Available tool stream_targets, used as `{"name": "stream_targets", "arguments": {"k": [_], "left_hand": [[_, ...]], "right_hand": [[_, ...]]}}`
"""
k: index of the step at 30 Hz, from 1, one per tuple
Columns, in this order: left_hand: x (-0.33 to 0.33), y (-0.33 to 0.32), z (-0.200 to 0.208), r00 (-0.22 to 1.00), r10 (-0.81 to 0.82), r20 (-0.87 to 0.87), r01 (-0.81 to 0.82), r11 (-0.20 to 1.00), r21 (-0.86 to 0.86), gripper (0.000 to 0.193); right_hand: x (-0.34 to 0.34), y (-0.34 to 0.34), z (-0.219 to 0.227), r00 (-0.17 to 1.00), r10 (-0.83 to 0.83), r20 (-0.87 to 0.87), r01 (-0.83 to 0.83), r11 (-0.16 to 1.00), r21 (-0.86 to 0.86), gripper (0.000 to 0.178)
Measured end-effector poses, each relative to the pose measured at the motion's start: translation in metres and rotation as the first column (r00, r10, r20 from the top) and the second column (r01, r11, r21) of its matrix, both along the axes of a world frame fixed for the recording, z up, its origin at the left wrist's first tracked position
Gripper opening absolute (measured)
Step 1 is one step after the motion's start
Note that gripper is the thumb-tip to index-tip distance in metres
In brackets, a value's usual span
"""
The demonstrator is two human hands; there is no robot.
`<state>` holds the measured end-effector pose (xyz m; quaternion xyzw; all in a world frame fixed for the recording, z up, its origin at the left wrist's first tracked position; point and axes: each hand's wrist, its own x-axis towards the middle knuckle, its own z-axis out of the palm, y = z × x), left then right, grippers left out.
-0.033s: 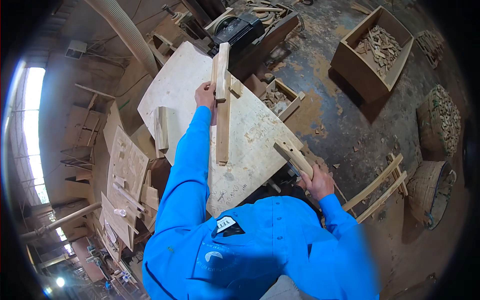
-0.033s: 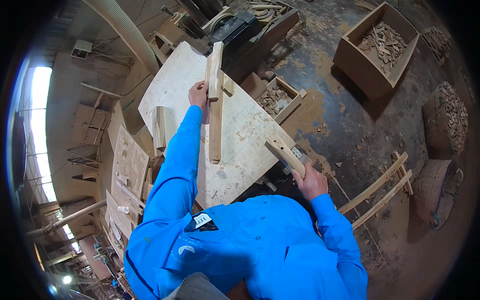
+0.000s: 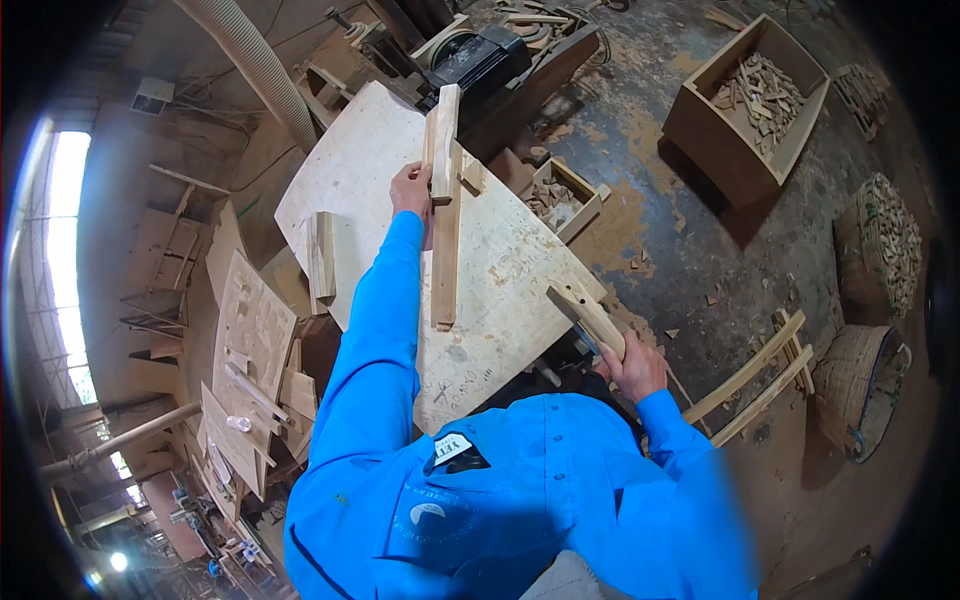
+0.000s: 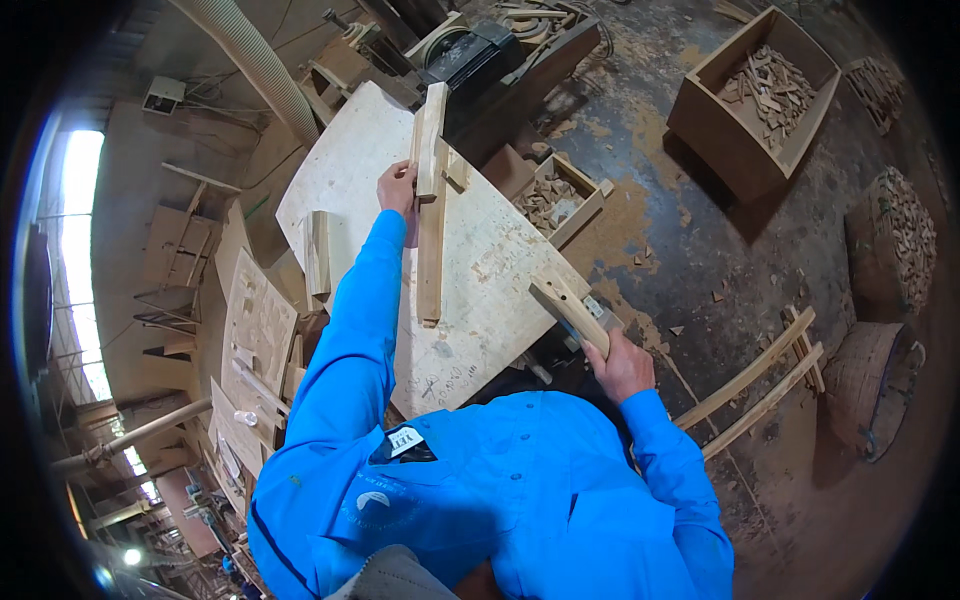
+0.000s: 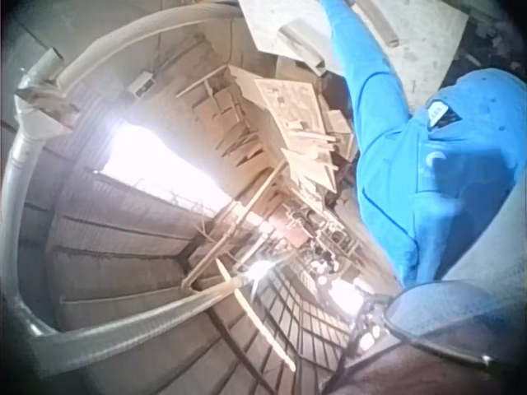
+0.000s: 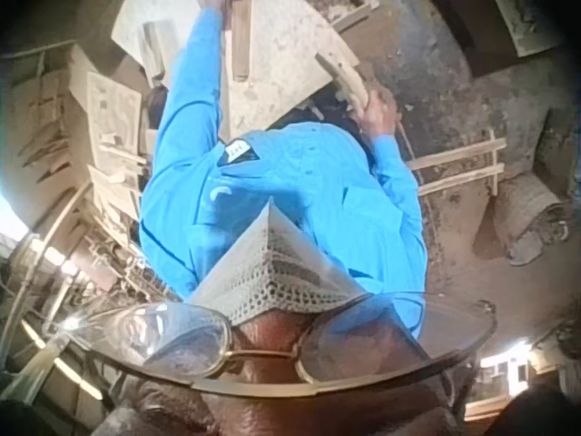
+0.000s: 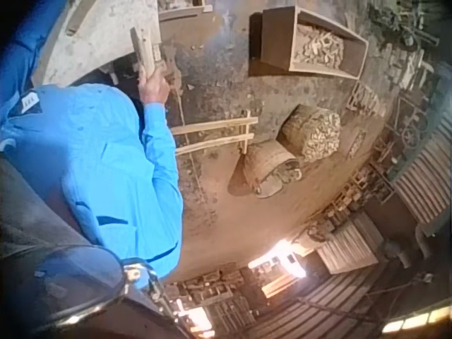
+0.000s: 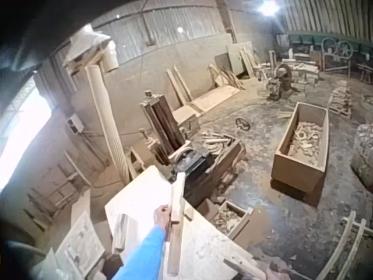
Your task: Sanding pieces of wood in a workshop environment.
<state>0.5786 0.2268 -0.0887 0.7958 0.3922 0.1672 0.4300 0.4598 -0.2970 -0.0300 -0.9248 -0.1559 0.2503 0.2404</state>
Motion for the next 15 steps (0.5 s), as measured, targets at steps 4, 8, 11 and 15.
{"name": "stream_targets", "arguments": {"k": [4,8,11,15], "left_hand": [[0.005,-0.013,0.014,0.999,0.018,-0.044,-0.015,0.998,0.053,0.039],[0.007,-0.002,0.018,0.998,0.028,-0.062,-0.024,0.998,0.058,0.038],[0.012,0.006,0.016,0.997,0.031,-0.072,-0.026,0.997,0.071,0.038],[0.015,0.021,0.009,0.998,0.07,0.0,-0.069,0.982,0.176,0.032]], "right_hand": [[-0.001,0.003,-0.003,1.0,-0.012,-0.006,0.012,1.0,0.004,0.05],[0.001,0.009,-0.011,1.0,-0.005,0.012,0.005,1.0,0.024,0.049],[0.003,0.017,-0.014,0.999,-0.008,0.053,0.007,0.999,0.033,0.048],[0.008,0.029,-0.022,0.998,-0.007,0.068,0.005,0.999,0.041,0.048]]}}
